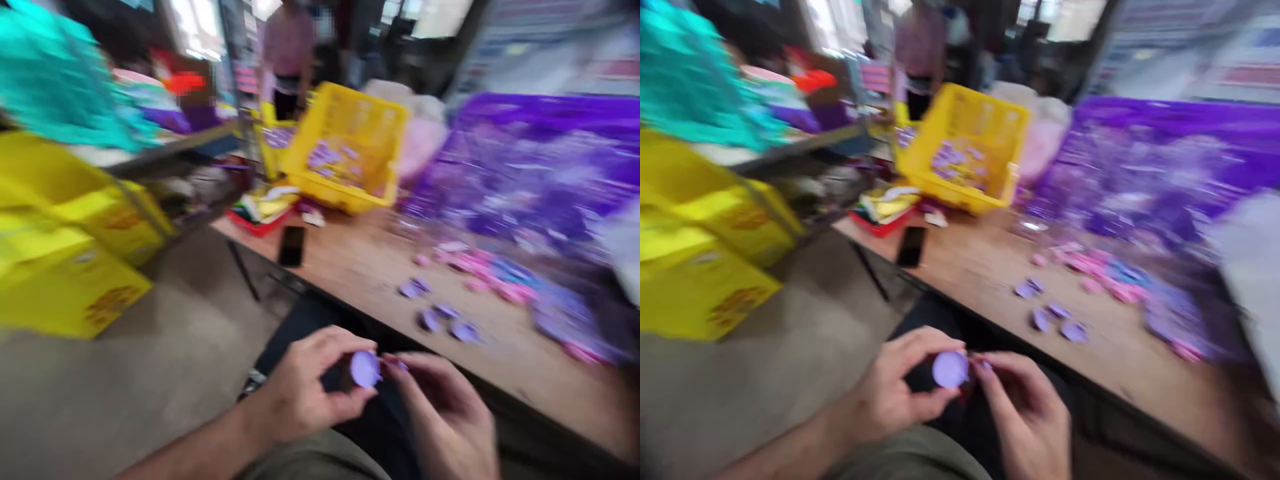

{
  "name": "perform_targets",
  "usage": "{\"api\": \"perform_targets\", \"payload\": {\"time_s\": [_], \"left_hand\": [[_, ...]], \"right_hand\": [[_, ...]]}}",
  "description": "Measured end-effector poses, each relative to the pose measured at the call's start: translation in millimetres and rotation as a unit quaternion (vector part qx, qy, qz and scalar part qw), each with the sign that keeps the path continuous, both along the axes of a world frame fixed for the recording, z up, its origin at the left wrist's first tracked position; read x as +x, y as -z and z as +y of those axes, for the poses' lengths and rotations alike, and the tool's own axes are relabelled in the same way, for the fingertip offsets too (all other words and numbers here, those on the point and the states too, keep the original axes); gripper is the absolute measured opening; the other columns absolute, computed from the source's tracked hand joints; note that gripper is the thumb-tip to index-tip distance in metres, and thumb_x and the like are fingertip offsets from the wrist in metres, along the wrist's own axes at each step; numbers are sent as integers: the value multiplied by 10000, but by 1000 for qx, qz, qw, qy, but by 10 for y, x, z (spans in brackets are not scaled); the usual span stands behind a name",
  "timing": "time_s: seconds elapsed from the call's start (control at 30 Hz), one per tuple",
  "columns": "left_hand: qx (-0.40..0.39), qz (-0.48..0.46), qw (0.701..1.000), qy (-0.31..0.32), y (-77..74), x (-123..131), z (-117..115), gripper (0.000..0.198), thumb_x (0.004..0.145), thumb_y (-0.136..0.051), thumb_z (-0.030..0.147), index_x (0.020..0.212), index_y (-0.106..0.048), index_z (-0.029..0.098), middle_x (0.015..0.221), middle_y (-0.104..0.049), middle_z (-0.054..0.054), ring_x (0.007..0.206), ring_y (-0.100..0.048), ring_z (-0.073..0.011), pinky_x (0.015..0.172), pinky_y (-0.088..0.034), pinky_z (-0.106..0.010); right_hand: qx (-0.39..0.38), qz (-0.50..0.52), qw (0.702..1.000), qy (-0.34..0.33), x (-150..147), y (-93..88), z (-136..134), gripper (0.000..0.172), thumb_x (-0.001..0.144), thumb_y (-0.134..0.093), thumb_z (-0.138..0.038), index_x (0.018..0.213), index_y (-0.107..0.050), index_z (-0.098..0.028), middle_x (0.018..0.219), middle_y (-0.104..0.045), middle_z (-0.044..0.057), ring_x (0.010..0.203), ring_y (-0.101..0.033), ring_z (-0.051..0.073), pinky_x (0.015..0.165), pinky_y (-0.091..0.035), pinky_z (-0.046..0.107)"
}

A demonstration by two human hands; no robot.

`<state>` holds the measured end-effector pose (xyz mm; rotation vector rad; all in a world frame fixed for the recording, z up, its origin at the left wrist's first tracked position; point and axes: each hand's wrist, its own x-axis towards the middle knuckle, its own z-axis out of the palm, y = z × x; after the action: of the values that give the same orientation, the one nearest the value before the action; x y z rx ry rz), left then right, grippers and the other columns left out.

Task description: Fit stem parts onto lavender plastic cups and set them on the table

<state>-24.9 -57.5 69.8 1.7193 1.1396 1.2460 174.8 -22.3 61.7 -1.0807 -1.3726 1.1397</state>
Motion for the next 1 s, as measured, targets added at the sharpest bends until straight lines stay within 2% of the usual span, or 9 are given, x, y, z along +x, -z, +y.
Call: {"api": "perform_targets", "payload": {"time_s": [0.03,0.1,0.2,0.33,0.4,0.63,0.77,1.0], "left_hand": [[51,0,999,8,73,32,67,510,941,-813,179,1423,-672,266,1291,-775,-66,1172,-752,-211,1076,-620,-332],[105,14,994,31,133,56,142,544,938,-805,130,1444,-659,269,1258,-786,-32,1129,-756,-156,1047,-616,-236],[131,48,989,47,73,98,142,495,954,-807,146,1422,-668,225,1251,-791,-34,1132,-755,-130,1065,-599,-183],[160,75,983,42,5,193,155,398,1007,-797,205,1388,-681,192,1243,-797,-48,1142,-759,-127,1097,-591,-183],[173,83,981,39,8,218,185,385,1027,-789,236,1392,-679,180,1249,-800,-59,1151,-764,-131,1111,-588,-184],[169,111,979,28,30,215,161,404,1052,-762,239,1439,-659,191,1300,-799,-69,1168,-781,-153,1122,-610,-227],[165,117,979,24,44,199,123,405,1063,-752,261,1452,-657,207,1303,-804,-63,1162,-788,-161,1107,-631,-247],[159,138,978,-6,43,171,91,367,1057,-772,317,1403,-698,217,1259,-827,-49,1104,-812,-153,1082,-644,-230]], "right_hand": [[-18,5,1000,23,106,13,-48,184,890,-937,-390,911,-851,-228,880,-842,61,774,-820,206,727,-703,268],[-31,43,998,39,205,17,-94,93,900,-925,-348,903,-873,-271,863,-848,40,711,-807,173,676,-684,219],[-39,94,994,35,247,-36,-152,20,929,-900,-296,938,-884,-306,905,-861,24,730,-807,145,685,-673,186],[-31,79,996,26,311,-127,-263,28,968,-865,-279,948,-867,-300,1144,-870,36,1059,-834,175,897,-675,198],[-34,57,998,11,346,-161,-290,42,993,-840,-280,953,-849,-290,1210,-860,33,1121,-823,169,936,-660,184],[-65,48,997,-18,379,-235,-286,103,1032,-791,-306,944,-785,-254,1149,-870,52,1012,-843,169,912,-680,225],[-59,25,998,-29,379,-216,-284,108,1038,-776,-306,948,-777,-248,1147,-866,65,1000,-837,184,912,-691,265],[-28,-12,999,-30,382,-185,-276,105,1045,-763,-292,955,-758,-240,1108,-866,68,980,-837,182,868,-691,251]]}}
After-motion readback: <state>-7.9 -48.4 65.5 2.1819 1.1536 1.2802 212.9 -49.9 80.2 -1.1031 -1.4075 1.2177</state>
